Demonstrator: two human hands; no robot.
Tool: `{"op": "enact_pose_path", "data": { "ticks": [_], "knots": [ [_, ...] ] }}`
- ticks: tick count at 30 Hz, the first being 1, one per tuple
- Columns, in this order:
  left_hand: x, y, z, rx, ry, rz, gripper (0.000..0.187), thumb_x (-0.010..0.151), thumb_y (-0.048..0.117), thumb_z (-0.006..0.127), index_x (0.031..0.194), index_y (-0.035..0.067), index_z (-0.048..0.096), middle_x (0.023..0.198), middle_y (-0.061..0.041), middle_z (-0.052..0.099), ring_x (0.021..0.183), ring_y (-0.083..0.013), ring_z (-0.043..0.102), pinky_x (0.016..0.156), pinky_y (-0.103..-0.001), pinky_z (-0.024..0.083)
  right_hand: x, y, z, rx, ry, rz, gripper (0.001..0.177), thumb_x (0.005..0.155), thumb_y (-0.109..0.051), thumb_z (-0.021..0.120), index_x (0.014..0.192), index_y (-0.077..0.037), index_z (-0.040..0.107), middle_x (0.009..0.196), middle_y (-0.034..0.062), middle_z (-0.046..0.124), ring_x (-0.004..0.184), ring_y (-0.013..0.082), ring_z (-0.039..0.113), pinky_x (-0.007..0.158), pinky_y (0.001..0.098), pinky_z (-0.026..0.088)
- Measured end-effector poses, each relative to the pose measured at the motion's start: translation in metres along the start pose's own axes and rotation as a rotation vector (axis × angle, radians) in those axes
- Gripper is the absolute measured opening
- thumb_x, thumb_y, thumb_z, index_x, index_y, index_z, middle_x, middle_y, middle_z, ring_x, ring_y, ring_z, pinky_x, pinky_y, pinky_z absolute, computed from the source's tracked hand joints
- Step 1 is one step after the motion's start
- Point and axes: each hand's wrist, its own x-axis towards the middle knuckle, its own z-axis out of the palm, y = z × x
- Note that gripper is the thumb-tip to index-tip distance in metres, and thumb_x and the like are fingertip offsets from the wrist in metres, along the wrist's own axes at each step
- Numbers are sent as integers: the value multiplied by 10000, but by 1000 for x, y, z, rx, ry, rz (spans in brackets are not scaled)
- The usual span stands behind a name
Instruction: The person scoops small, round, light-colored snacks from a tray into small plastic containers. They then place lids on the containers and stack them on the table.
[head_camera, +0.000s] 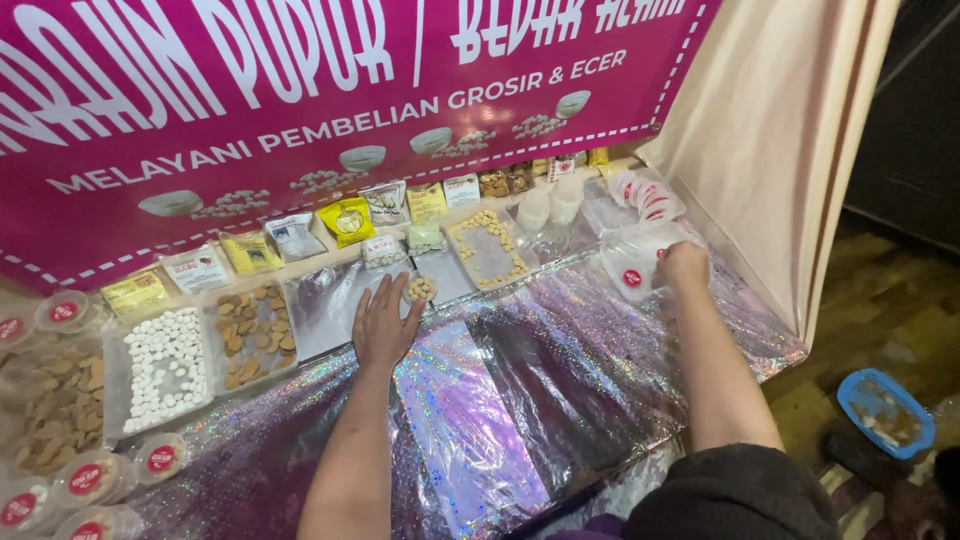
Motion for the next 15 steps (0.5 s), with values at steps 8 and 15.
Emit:
{"op": "enact_pose_path", "data": {
  "ticks": [8,15],
  "knots": [
    [-2,3,-3,16,1,-11,626,1036,612,397,1528,225,420,1505,-70,564,1503,-165,382,1272,-426,189,-32,-12,-14,-133,-32,-18,212,936,-232,653,978,-163,849,846,201,746,882,392,769,800,458,637],
    [-1,2,-1,6,10,-13,630,1030,613,412,1531,233,422,1513,-46,559,1507,-153,374,1275,-426,185,-33,-19,-28,-146,-3,-74,227,968,-208,649,992,-76,832,904,176,725,935,341,742,829,411,639]
  ]
}}
